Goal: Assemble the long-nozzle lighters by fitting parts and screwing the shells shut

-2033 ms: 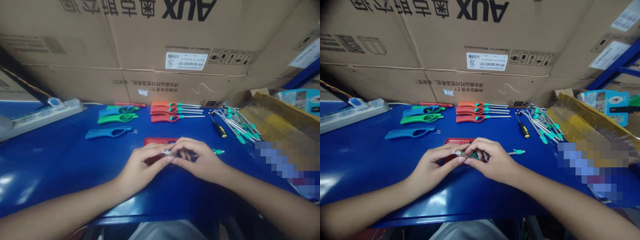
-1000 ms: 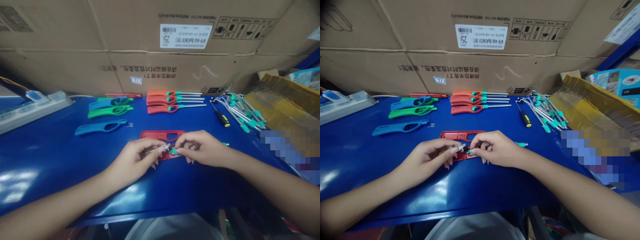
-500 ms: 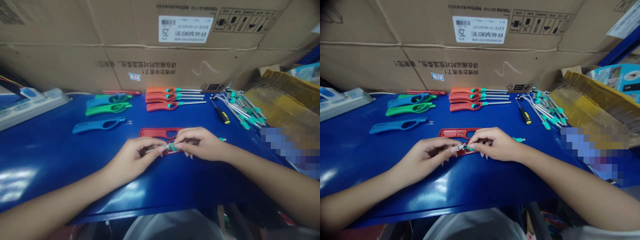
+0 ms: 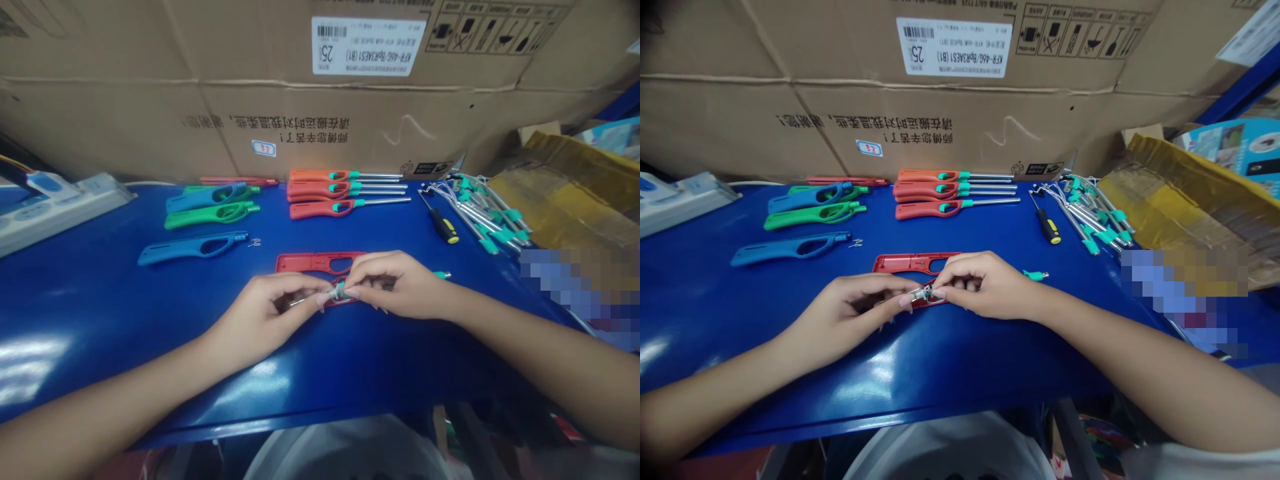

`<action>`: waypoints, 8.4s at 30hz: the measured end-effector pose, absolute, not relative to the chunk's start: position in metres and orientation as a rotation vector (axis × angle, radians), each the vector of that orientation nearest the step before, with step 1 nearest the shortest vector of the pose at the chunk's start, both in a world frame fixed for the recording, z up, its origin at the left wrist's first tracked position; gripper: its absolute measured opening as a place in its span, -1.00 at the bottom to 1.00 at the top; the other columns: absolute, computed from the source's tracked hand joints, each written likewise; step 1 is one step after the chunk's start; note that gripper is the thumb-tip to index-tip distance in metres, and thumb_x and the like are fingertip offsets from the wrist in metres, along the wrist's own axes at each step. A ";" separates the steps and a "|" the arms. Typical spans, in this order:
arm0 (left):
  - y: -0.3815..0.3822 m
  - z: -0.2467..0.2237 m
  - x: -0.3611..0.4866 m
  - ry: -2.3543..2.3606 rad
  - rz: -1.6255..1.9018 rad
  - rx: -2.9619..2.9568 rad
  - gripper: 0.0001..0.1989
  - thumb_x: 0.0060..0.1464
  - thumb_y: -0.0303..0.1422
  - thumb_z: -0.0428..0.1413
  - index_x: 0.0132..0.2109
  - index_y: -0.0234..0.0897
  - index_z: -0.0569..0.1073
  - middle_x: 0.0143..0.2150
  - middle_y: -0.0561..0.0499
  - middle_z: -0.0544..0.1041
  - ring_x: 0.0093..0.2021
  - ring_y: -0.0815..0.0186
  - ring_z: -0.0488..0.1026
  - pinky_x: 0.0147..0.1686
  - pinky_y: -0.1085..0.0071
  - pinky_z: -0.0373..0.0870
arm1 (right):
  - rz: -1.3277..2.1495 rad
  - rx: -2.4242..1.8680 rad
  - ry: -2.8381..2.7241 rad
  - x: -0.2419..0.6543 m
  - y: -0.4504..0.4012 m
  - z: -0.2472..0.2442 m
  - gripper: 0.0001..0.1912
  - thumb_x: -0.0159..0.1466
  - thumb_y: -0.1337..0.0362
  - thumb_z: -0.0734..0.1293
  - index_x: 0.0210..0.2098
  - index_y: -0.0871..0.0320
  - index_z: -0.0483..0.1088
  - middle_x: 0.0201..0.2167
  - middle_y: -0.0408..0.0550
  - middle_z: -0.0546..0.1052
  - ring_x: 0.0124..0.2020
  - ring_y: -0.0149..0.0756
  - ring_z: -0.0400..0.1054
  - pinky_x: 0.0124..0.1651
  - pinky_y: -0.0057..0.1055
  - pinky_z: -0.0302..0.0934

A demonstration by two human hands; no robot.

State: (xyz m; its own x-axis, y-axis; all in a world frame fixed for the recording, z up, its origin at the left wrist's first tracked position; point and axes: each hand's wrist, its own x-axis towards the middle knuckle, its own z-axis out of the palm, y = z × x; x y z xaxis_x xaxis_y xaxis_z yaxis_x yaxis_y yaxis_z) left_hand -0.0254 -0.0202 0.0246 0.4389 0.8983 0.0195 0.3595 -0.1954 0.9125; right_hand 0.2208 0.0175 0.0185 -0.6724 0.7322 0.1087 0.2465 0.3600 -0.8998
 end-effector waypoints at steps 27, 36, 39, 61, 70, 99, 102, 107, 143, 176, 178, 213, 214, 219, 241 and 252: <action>-0.019 0.025 -0.025 1.122 0.668 1.797 -0.79 0.24 -0.21 0.19 -0.07 -0.15 0.66 -0.21 0.04 0.68 -0.34 0.34 0.54 -0.39 0.49 0.38 | 1.247 -0.816 -2.165 0.223 0.019 0.016 -0.83 0.36 0.24 0.37 -0.24 0.21 0.57 -0.34 -0.07 0.52 -0.40 -0.45 0.33 -0.41 -0.49 0.17; -0.021 0.025 -0.026 1.107 0.685 1.817 -0.80 0.24 -0.25 0.20 -0.07 -0.17 0.66 -0.20 0.03 0.68 -0.34 0.36 0.55 -0.40 0.51 0.38 | 1.245 -0.816 -2.187 0.223 0.018 0.018 -0.83 0.36 0.24 0.36 -0.24 0.20 0.56 -0.34 -0.08 0.52 -0.43 -0.47 0.29 -0.43 -0.51 0.14; -0.021 0.025 -0.024 1.115 0.687 1.837 -0.81 0.24 -0.26 0.20 -0.08 -0.17 0.67 -0.20 0.02 0.68 -0.36 0.36 0.53 -0.42 0.51 0.36 | 1.248 -0.816 -2.194 0.222 0.018 0.020 -0.83 0.37 0.25 0.36 -0.25 0.20 0.56 -0.35 -0.09 0.51 -0.42 -0.46 0.29 -0.42 -0.50 0.14; -0.022 0.022 -0.021 1.126 0.706 1.817 -0.81 0.21 -0.27 0.23 -0.08 -0.17 0.69 -0.18 0.00 0.71 -0.38 0.37 0.53 -0.42 0.51 0.37 | 1.186 -0.765 -2.243 0.220 0.020 0.020 -0.86 0.35 0.30 0.37 -0.25 0.21 0.58 -0.37 -0.09 0.53 -0.45 -0.50 0.28 -0.43 -0.52 0.15; -0.021 0.024 -0.021 1.176 0.720 1.756 -0.78 0.19 -0.22 0.25 -0.12 -0.22 0.69 -0.29 0.00 0.70 -0.47 0.38 0.47 -0.48 0.52 0.35 | 1.511 -0.972 -1.929 0.219 0.020 0.020 -0.78 0.27 0.16 0.43 -0.32 0.22 0.51 -0.42 -0.11 0.48 -0.52 -0.50 0.25 -0.48 -0.49 0.14; -0.022 0.018 -0.017 1.156 0.791 1.677 -0.84 0.19 -0.30 0.25 -0.14 -0.21 0.70 -0.29 0.03 0.71 -0.51 0.44 0.45 -0.49 0.56 0.38 | 1.506 -1.021 -1.915 0.215 0.016 0.018 -0.76 0.27 0.15 0.43 -0.34 0.24 0.52 -0.47 -0.10 0.50 -0.57 -0.49 0.31 -0.53 -0.51 0.19; -0.022 0.020 -0.017 1.143 0.785 1.658 -0.82 0.20 -0.28 0.25 -0.12 -0.22 0.70 -0.29 0.01 0.71 -0.49 0.44 0.46 -0.48 0.57 0.38 | 1.550 -1.023 -1.885 0.217 0.017 0.018 -0.75 0.27 0.14 0.43 -0.34 0.24 0.52 -0.49 -0.12 0.48 -0.58 -0.50 0.30 -0.54 -0.51 0.19; -0.021 0.023 -0.019 1.124 0.779 1.638 -0.79 0.20 -0.25 0.25 -0.09 -0.21 0.69 -0.27 0.00 0.71 -0.49 0.45 0.45 -0.48 0.58 0.39 | 1.534 -0.960 -1.924 0.217 0.017 0.020 -0.74 0.31 0.16 0.40 -0.35 0.26 0.54 -0.47 -0.12 0.48 -0.59 -0.52 0.28 -0.55 -0.53 0.17; -0.019 0.022 -0.019 1.160 0.742 1.559 -0.79 0.17 -0.25 0.26 -0.13 -0.26 0.69 -0.39 0.01 0.68 -0.55 0.48 0.42 -0.55 0.63 0.37 | 1.579 -1.033 -1.767 0.213 0.015 0.017 -0.70 0.25 0.08 0.44 -0.27 0.24 0.54 -0.47 -0.10 0.52 -0.57 -0.49 0.30 -0.55 -0.52 0.20; -0.020 0.024 -0.016 1.153 0.758 1.571 -0.80 0.20 -0.27 0.23 -0.15 -0.28 0.70 -0.37 -0.01 0.69 -0.57 0.48 0.38 -0.57 0.60 0.35 | 1.419 -1.018 -1.846 0.208 0.010 0.022 -0.75 0.27 0.14 0.42 -0.35 0.23 0.50 -0.53 -0.15 0.47 -0.62 -0.54 0.21 -0.59 -0.54 0.08; -0.020 0.023 -0.016 1.150 0.764 1.570 -0.80 0.20 -0.28 0.23 -0.15 -0.28 0.70 -0.36 -0.02 0.69 -0.57 0.47 0.38 -0.57 0.60 0.35 | 1.416 -1.032 -1.847 0.208 0.009 0.022 -0.76 0.27 0.15 0.41 -0.34 0.23 0.51 -0.52 -0.13 0.49 -0.61 -0.54 0.21 -0.58 -0.53 0.07; -0.018 0.023 -0.024 1.172 0.864 1.886 -0.81 0.24 -0.23 0.22 -0.09 -0.14 0.69 -0.28 0.00 0.61 -0.34 0.35 0.49 -0.32 0.45 0.41 | 1.446 -1.064 -1.713 0.209 0.013 0.021 -0.69 0.29 0.05 0.38 -0.32 0.22 0.47 -0.55 -0.20 0.41 -0.61 -0.52 0.14 -0.55 -0.48 0.03; -0.017 0.025 -0.027 1.176 0.853 1.968 -0.81 0.25 -0.23 0.21 -0.07 -0.12 0.69 -0.28 0.01 0.60 -0.33 0.34 0.48 -0.31 0.44 0.39 | 1.444 -1.067 -1.710 0.209 0.014 0.022 -0.69 0.29 0.05 0.38 -0.31 0.22 0.47 -0.56 -0.21 0.39 -0.61 -0.53 0.13 -0.55 -0.48 0.02; -0.013 0.034 -0.037 1.178 0.695 2.235 -0.80 0.24 -0.19 0.21 -0.07 -0.12 0.66 -0.31 0.04 0.62 -0.26 0.30 0.45 -0.21 0.39 0.34 | 1.417 -1.100 -1.718 0.213 0.014 0.023 -0.68 0.29 0.05 0.37 -0.27 0.23 0.47 -0.57 -0.23 0.37 -0.61 -0.52 0.10 -0.54 -0.47 0.00; -0.013 0.024 -0.040 1.144 0.644 2.461 -0.86 0.29 -0.29 0.17 -0.15 -0.19 0.62 -0.17 0.01 0.58 -0.15 0.26 0.48 -0.13 0.32 0.41 | 1.286 -1.102 -1.819 0.213 0.014 0.022 -0.75 0.32 0.13 0.34 -0.25 0.21 0.51 -0.39 -0.08 0.51 -0.45 -0.43 0.32 -0.42 -0.48 0.21; -0.016 0.032 -0.045 1.083 0.499 2.538 -0.80 0.31 -0.33 0.14 -0.01 -0.16 0.63 -0.13 0.02 0.58 -0.22 0.33 0.55 -0.18 0.40 0.48 | 0.675 -0.737 -2.387 0.223 0.010 0.021 -0.76 0.37 0.35 0.30 -0.01 0.23 0.51 -0.14 0.02 0.50 -0.26 -0.41 0.40 -0.21 -0.45 0.33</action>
